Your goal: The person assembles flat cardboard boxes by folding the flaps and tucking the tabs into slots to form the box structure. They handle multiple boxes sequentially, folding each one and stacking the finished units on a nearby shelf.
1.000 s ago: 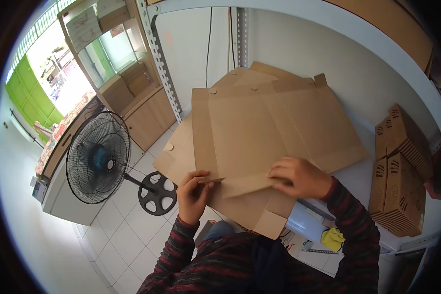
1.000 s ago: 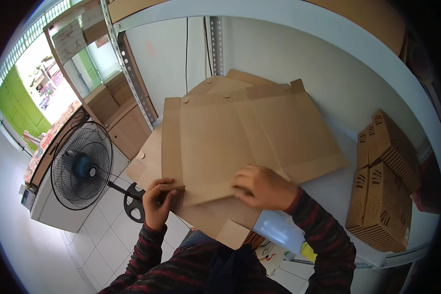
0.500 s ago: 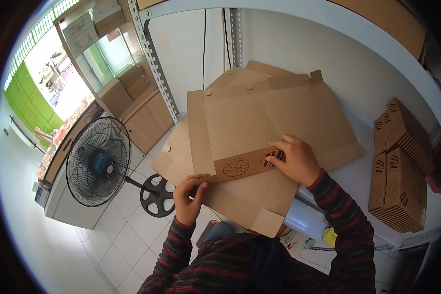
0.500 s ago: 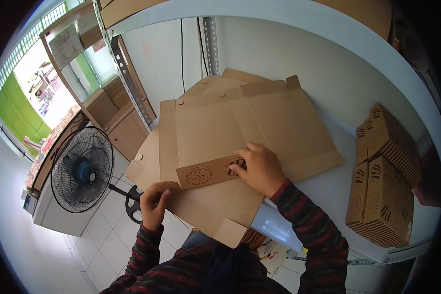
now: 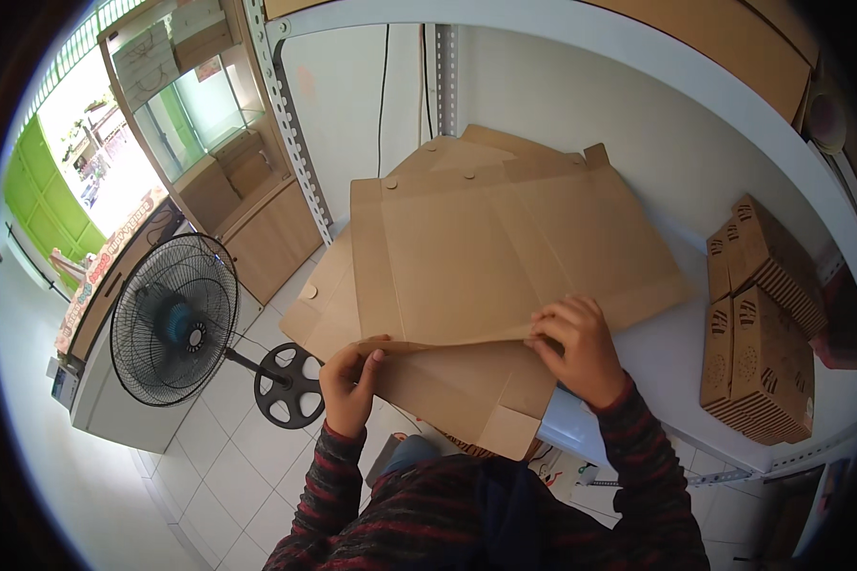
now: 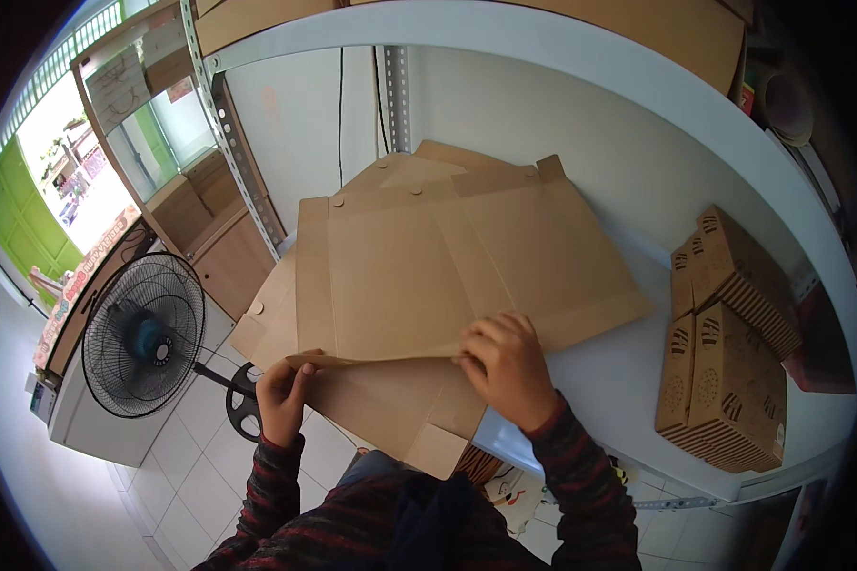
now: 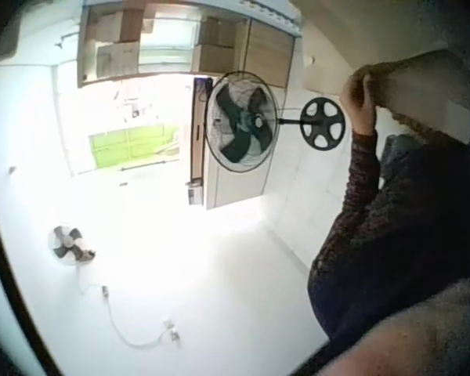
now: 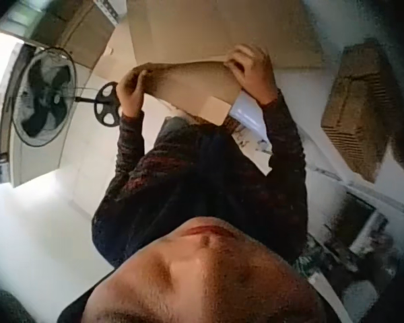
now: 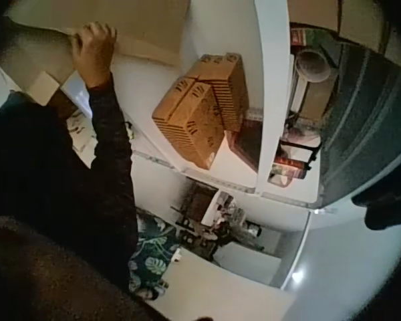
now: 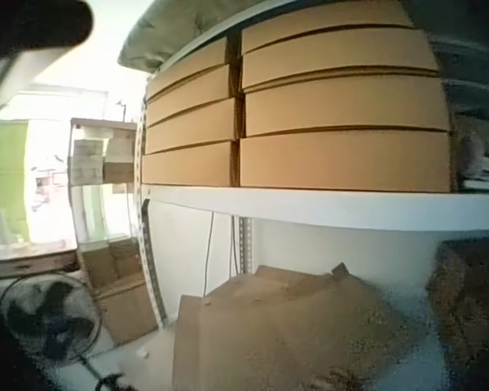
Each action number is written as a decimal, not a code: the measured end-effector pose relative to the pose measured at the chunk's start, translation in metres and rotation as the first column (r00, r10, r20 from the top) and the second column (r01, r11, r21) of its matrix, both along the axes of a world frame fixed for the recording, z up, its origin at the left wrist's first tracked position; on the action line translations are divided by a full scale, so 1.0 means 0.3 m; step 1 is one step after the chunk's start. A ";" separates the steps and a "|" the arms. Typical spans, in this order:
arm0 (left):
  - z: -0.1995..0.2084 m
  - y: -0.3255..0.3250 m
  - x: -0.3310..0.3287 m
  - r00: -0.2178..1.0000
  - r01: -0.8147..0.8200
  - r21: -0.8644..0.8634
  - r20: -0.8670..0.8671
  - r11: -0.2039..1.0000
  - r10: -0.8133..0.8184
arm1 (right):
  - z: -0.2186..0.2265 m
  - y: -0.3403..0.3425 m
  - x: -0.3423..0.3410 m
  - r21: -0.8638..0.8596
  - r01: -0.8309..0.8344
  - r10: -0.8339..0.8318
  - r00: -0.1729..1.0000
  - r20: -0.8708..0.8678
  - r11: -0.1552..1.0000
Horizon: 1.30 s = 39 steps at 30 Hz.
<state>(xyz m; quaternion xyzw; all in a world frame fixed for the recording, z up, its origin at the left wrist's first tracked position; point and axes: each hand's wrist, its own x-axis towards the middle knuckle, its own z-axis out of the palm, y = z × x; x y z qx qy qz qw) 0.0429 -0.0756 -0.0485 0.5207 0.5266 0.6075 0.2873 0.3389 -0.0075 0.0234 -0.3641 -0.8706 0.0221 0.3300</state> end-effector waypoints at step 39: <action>0.011 -0.004 -0.155 0.966 0.165 0.021 -0.206 0.986 -0.157 | -0.011 -0.013 0.105 -0.345 0.340 -0.384 0.921 -0.067 0.875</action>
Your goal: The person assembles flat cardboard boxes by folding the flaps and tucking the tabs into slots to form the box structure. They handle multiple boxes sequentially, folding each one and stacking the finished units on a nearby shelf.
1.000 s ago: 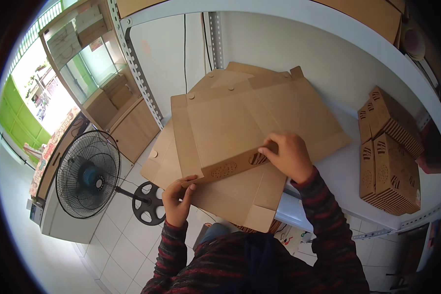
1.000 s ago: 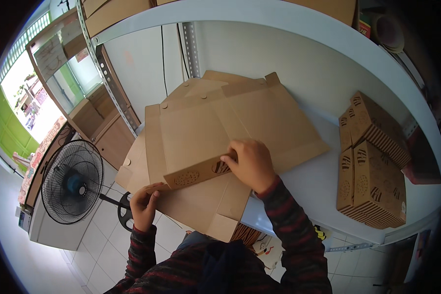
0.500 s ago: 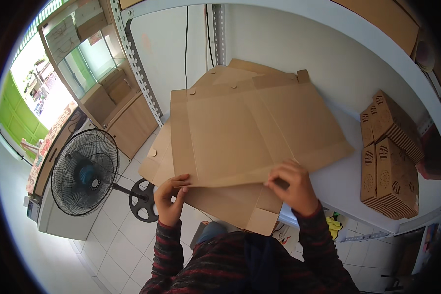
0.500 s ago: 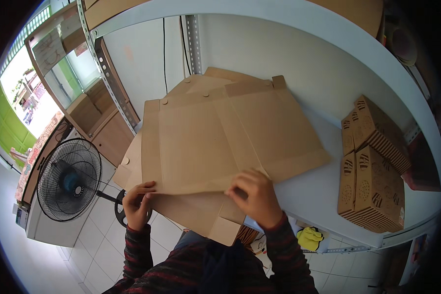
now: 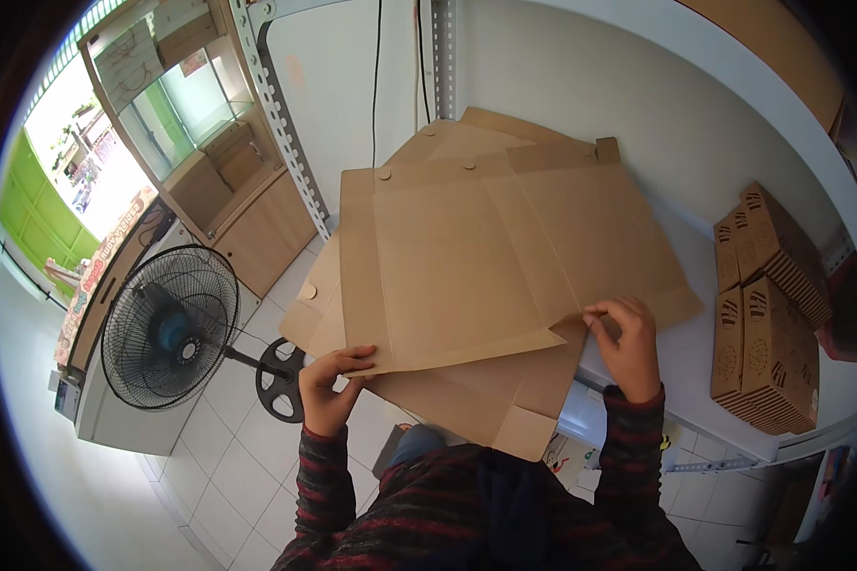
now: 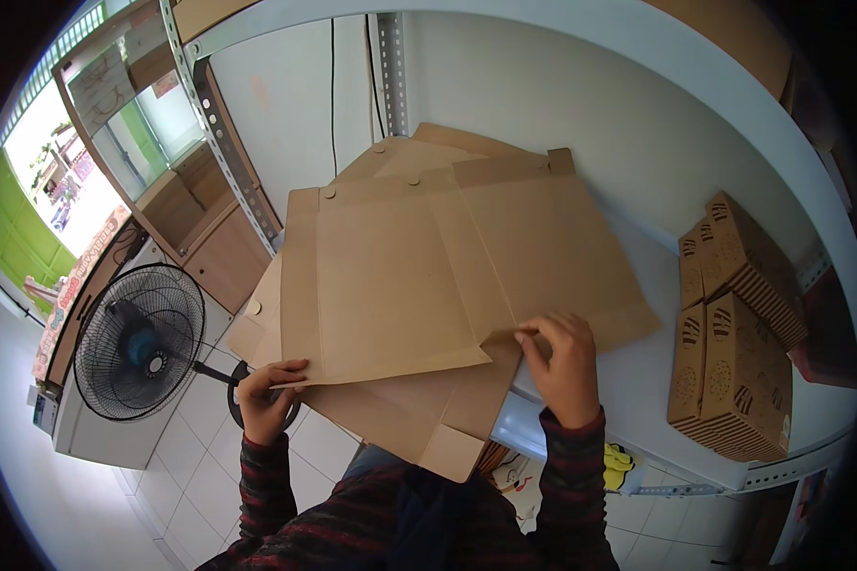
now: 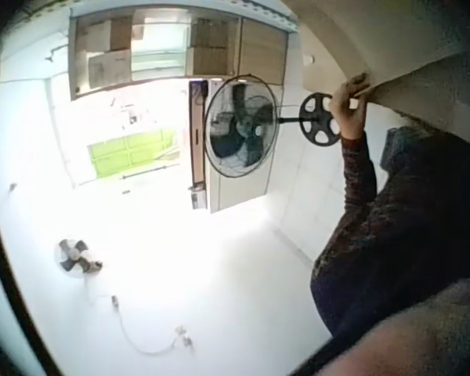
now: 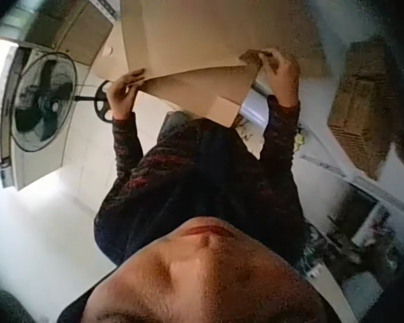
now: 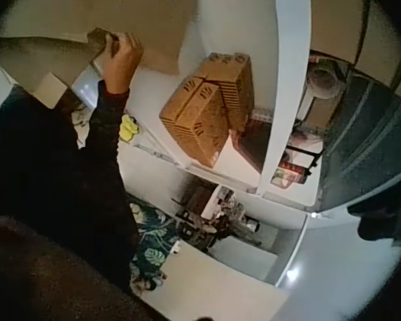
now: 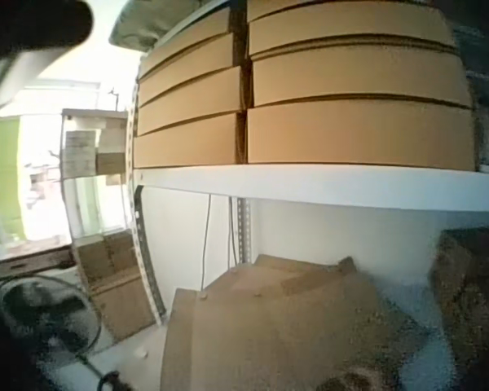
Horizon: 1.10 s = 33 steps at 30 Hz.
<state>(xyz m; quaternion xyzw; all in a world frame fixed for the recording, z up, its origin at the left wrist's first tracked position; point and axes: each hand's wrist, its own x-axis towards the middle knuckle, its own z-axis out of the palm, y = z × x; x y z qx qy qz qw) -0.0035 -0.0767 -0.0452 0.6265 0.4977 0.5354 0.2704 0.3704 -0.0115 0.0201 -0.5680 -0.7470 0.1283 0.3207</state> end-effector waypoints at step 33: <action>0.257 -0.009 0.159 0.767 0.246 0.379 -0.639 0.892 0.061 | -0.020 -0.163 -0.376 0.659 -0.539 0.439 0.835 0.334 0.525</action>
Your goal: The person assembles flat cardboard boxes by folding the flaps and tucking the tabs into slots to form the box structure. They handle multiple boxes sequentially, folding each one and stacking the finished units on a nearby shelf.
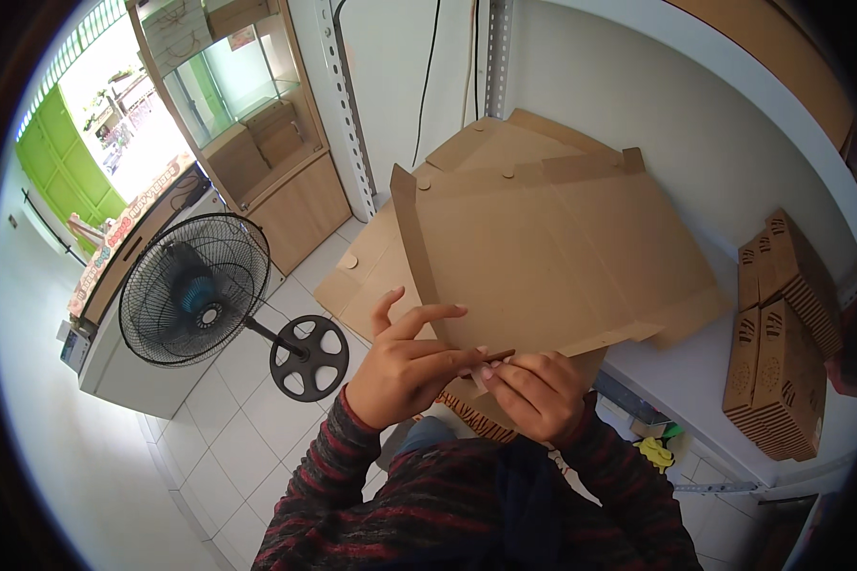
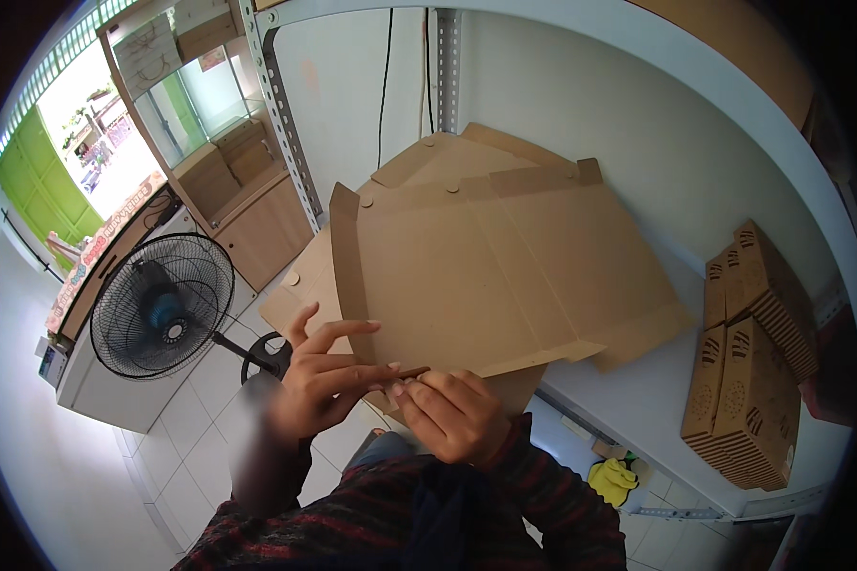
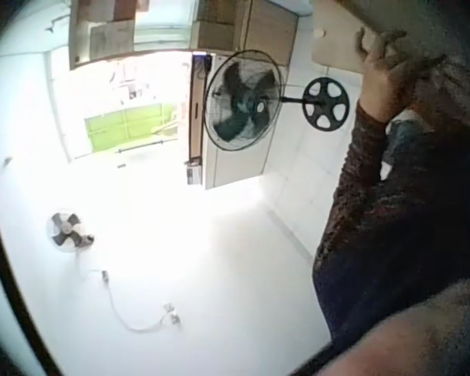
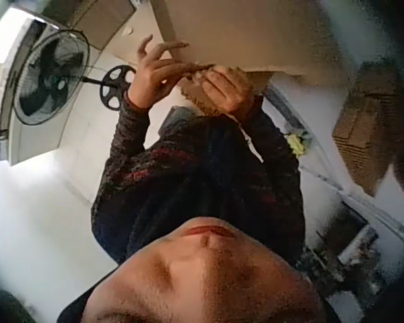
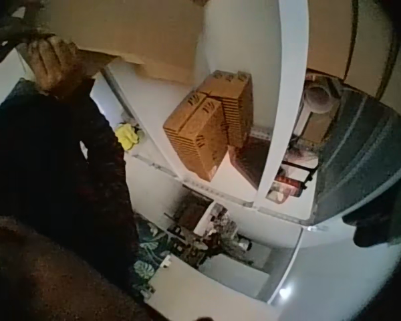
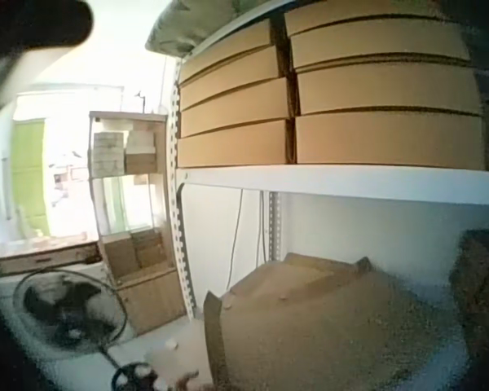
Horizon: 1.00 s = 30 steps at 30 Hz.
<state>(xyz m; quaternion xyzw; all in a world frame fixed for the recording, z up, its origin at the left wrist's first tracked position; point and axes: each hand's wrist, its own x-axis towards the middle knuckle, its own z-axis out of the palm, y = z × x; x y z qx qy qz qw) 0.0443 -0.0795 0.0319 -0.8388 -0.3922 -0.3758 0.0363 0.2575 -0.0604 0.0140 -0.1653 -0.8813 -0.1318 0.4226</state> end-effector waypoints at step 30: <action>-0.041 -0.007 -0.005 0.991 0.129 -0.369 0.082 0.920 -0.106 | -0.018 -0.001 -0.004 -0.195 0.057 -0.064 0.998 -0.029 0.979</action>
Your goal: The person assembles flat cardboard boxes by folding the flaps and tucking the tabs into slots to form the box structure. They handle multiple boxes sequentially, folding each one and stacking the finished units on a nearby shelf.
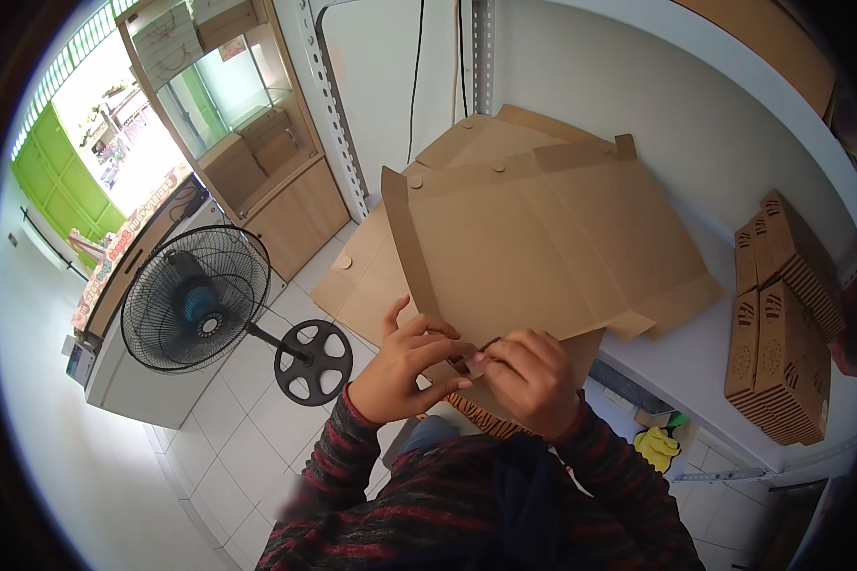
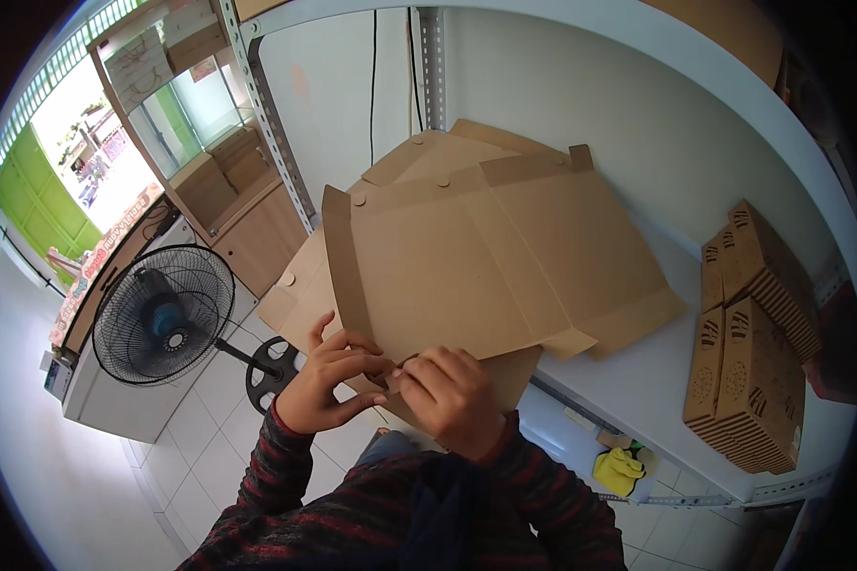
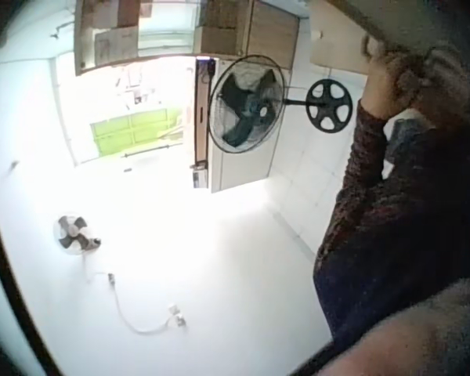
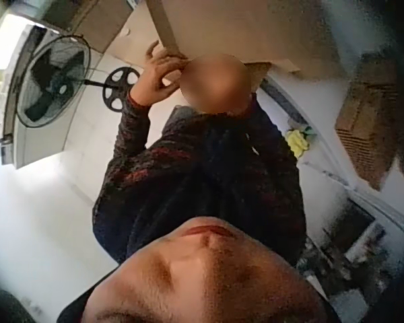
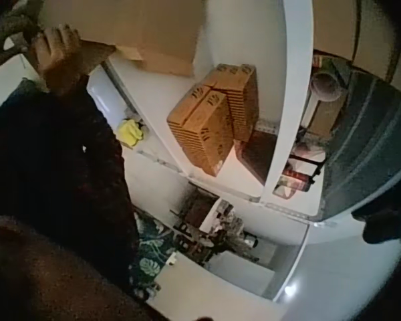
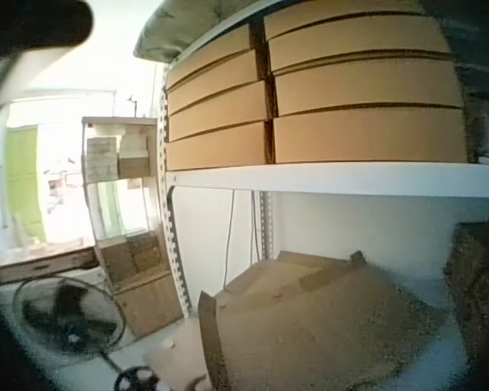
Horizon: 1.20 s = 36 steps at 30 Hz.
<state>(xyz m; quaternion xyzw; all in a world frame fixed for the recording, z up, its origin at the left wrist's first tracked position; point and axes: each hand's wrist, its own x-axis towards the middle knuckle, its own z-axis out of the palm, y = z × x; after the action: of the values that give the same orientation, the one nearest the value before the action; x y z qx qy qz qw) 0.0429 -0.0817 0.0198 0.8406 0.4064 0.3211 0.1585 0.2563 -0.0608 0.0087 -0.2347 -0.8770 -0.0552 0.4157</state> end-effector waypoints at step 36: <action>-0.079 -0.070 0.158 0.780 -0.625 0.219 0.207 0.749 0.591 | 0.053 0.002 0.013 -0.277 0.129 -0.113 0.991 0.073 0.952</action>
<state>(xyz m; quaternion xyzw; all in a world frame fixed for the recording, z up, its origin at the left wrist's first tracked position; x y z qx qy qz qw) 0.0901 -0.1027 -0.0040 0.6540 0.5985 0.4602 -0.0486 0.2602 -0.0602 0.0247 -0.3428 -0.8713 0.0378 0.3492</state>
